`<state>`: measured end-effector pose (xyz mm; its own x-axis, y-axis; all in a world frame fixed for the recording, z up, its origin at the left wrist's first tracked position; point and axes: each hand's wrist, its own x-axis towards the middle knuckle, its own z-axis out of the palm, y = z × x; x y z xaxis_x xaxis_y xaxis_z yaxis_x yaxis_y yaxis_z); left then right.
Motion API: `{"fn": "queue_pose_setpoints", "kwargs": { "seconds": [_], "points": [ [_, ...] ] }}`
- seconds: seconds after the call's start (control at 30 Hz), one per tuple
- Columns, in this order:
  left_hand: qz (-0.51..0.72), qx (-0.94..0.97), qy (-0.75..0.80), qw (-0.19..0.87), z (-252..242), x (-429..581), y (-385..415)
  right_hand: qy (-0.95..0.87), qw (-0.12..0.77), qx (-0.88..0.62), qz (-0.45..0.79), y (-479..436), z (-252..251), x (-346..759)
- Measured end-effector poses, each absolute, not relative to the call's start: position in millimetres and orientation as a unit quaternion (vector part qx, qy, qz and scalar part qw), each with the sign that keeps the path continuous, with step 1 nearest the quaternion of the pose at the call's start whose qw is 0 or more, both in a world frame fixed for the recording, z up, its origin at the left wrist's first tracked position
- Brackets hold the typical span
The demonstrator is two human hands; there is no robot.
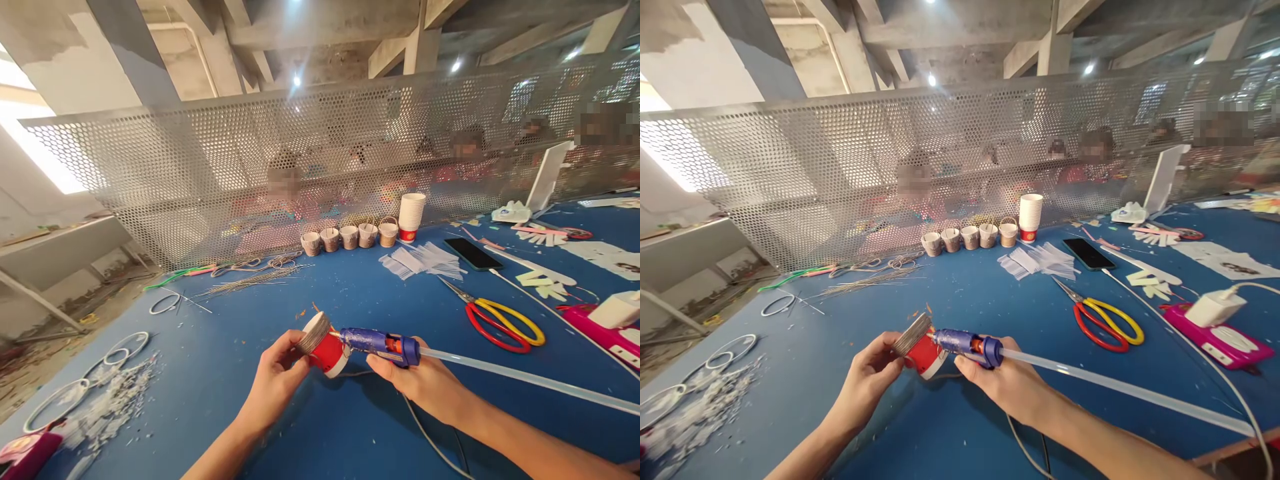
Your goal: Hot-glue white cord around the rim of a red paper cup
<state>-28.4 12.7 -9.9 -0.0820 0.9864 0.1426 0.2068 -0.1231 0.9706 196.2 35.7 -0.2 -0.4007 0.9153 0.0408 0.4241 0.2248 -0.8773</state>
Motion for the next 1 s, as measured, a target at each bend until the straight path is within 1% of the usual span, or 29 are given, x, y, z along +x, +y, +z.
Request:
{"fn": "queue_pose_setpoints", "kwargs": {
  "seconds": [0.1, 0.27, 0.47, 0.53, 0.63, 0.77, 0.8, 0.83, 1.0],
  "points": [
    [0.506, 0.547, 0.537, 0.395, -8.3, -28.9, 12.1, -0.738, 0.281, -0.443, 0.424, 41.2, -4.6, 198.7],
    [0.515, 0.538, 0.526, 0.411, -7.1, -29.1, 12.3, -0.73, 0.285, -0.455, 0.424, 41.8, -10.9, 198.9],
    [0.524, 0.529, 0.519, 0.42, -8.7, -31.1, 12.1, -0.685, 0.305, -0.424, 0.508, 49.3, -9.9, 200.5],
    [0.525, 0.528, 0.521, 0.417, -8.8, -31.1, 11.9, -0.667, 0.316, -0.438, 0.514, 58.5, -12.1, 202.5],
    [0.526, 0.527, 0.529, 0.407, -7.6, -29.0, 12.2, -0.668, 0.338, -0.482, 0.454, 78.6, -19.8, 204.1],
    [0.522, 0.516, 0.548, 0.402, -5.3, -24.6, 13.2, -0.722, 0.318, -0.565, 0.24, 106.0, -35.0, 201.3],
    [0.518, 0.512, 0.556, 0.4, -4.9, -23.8, 13.3, -0.728, 0.309, -0.575, 0.21, 110.6, -38.3, 200.2],
    [0.513, 0.511, 0.564, 0.397, -4.6, -23.2, 13.3, -0.731, 0.302, -0.581, 0.192, 113.9, -41.0, 199.4],
    [0.497, 0.515, 0.592, 0.371, -3.3, -21.8, 11.4, -0.755, 0.28, -0.56, 0.197, 110.8, -42.4, 210.0]
  ]
}}
